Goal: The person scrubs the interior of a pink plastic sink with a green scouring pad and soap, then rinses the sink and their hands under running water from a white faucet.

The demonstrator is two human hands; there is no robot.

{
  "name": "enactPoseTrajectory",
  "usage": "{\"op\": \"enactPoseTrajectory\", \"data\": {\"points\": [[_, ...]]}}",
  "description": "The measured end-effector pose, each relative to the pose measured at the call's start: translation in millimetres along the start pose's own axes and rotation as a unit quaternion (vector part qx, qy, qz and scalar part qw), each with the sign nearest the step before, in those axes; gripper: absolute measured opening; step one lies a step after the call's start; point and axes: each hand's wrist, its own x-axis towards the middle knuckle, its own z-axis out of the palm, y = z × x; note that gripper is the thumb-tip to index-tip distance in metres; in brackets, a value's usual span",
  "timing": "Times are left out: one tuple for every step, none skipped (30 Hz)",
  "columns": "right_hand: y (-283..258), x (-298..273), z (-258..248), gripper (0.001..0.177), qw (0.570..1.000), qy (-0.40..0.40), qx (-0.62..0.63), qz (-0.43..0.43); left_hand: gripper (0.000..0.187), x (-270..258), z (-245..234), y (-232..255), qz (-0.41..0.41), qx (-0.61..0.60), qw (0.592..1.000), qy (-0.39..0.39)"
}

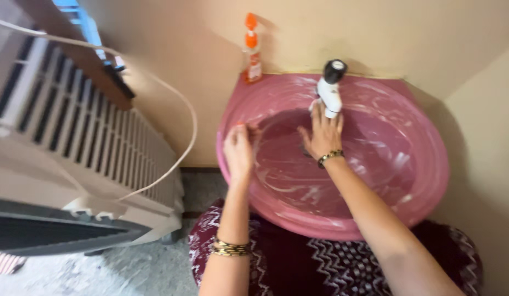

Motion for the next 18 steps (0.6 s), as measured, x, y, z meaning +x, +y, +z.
{"op": "enactPoseTrajectory", "data": {"points": [[-9.1,-1.2,-1.9,0.083,0.999,-0.03,0.033,-0.019,0.036,-1.6,4.3,-3.2,-0.02,-0.035,0.999,-0.004],[-16.5,-0.4,-4.1,0.086,0.995,-0.06,0.065,-0.038,0.034,-2.9,6.7,-4.5,-0.039,-0.071,0.997,-0.009],[-19.4,1.2,-6.8,0.084,0.992,-0.11,0.039,0.056,0.036,-4.8,7.1,-4.3,-0.023,-0.037,0.999,-0.008],[-19.3,2.8,-8.0,0.083,0.976,-0.159,0.012,0.149,0.037,-6.9,6.6,-2.9,-0.007,-0.003,1.0,-0.007],[-20.5,2.8,-4.5,0.081,0.948,-0.207,-0.015,0.24,0.039,-9.1,6.5,-1.3,0.008,0.032,0.999,-0.006],[-18.9,1.3,0.6,0.091,0.953,-0.122,-0.005,0.276,0.039,-10.7,7.4,0.7,0.007,0.032,0.999,-0.005],[-14.4,-1.0,5.5,0.103,0.951,-0.036,0.007,0.308,0.04,-11.2,7.7,4.0,0.008,0.033,0.999,-0.003],[-10.8,-6.4,10.9,0.109,0.965,-0.02,0.022,0.259,0.04,-11.6,7.9,7.6,0.008,0.034,0.999,0.0],[-8.5,-12.0,15.9,0.114,0.977,-0.004,0.036,0.21,0.041,-12.6,9.6,10.9,0.019,0.052,0.998,0.001],[-8.2,-15.7,21.1,0.12,0.986,0.013,0.051,0.16,0.042,-13.8,11.7,14.1,0.029,0.07,0.997,0.001],[-8.8,-21.5,25.1,0.117,0.992,-0.006,0.045,0.114,0.043,-16.9,13.6,16.1,0.036,0.088,0.996,0.002],[-11.1,-26.0,28.5,0.113,0.997,-0.025,0.04,0.068,0.043,-18.5,15.2,18.1,0.033,0.085,0.996,0.003],[-11.2,-27.3,29.5,0.11,0.998,-0.042,0.032,0.023,0.044,-19.9,18.6,19.5,0.03,0.081,0.996,0.002],[-7.8,-26.1,27.6,0.106,0.994,-0.098,-0.055,-0.016,0.044,-21.0,20.9,20.8,0.026,0.077,0.997,0.0],[-1.1,-26.2,22.4,0.102,0.977,-0.151,-0.142,-0.053,0.044,-22.5,22.7,21.7,0.027,0.084,0.996,0.002],[3.9,-25.8,18.6,0.098,0.949,-0.202,-0.228,-0.088,0.045,-23.7,23.8,22.4,0.028,0.092,0.995,0.004],[11.1,-24.2,14.1,0.095,0.934,-0.217,-0.259,-0.114,0.045,-24.1,25.2,22.7,0.029,0.098,0.995,0.005],[22.3,-22.9,7.6,0.091,0.918,-0.231,-0.291,-0.139,0.045,-24.2,25.8,22.6,0.026,0.096,0.995,0.006]]}}
